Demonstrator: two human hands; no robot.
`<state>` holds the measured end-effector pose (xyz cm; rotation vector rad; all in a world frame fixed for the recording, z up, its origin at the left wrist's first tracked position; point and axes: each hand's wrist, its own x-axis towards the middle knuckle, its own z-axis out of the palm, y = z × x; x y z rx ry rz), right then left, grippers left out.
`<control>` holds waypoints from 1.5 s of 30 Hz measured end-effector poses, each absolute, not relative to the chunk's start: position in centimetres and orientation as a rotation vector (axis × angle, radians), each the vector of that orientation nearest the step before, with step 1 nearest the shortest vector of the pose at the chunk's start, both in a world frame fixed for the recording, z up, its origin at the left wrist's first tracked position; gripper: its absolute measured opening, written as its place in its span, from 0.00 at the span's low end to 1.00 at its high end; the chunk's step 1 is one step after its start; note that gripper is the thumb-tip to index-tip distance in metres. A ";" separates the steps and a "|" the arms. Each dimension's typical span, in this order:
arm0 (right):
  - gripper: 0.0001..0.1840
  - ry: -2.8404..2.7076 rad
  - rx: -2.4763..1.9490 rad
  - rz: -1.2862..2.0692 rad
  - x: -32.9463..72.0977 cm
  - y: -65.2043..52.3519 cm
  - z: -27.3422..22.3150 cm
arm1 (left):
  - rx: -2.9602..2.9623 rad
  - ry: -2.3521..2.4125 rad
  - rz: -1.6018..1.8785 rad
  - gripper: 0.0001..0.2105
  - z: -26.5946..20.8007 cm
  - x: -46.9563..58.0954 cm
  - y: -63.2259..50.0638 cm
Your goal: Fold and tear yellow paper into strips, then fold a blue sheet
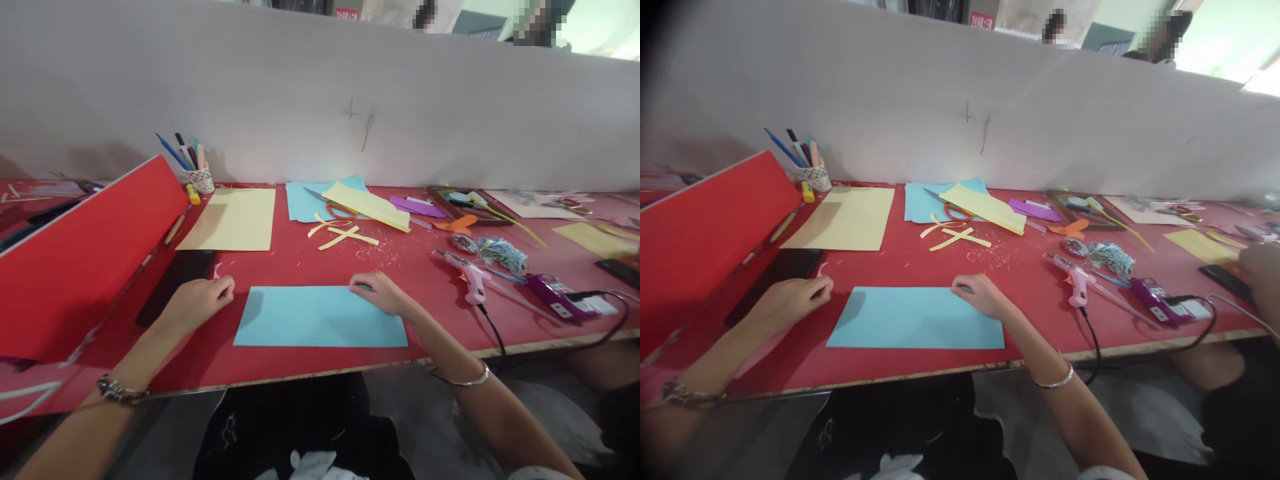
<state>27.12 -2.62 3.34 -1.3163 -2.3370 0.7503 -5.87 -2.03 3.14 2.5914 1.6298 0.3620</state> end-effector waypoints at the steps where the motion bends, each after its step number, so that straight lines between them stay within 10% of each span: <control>1: 0.11 -2.370 -1.337 0.678 27.0 -2.6 3.1 | 2.616 1.655 0.371 0.12 3.1 -5.5 -2.2; 6: 0.13 -2.420 -1.451 0.241 26.0 -3.3 3.0 | 2.701 1.244 0.196 0.22 2.3 -2.9 -3.8; 15: 0.38 -2.749 -1.396 0.500 26.2 -7.9 3.5 | 2.637 1.201 -0.048 0.45 0.8 -2.9 -6.1; 31: 0.30 -2.758 -1.389 0.347 26.2 -9.7 2.4 | 2.716 1.170 -0.031 0.32 0.6 -3.3 -6.4; 45: 0.31 -2.794 -1.429 0.625 26.8 -8.5 4.0 | 2.723 1.158 -0.103 0.40 1.2 -3.3 -6.4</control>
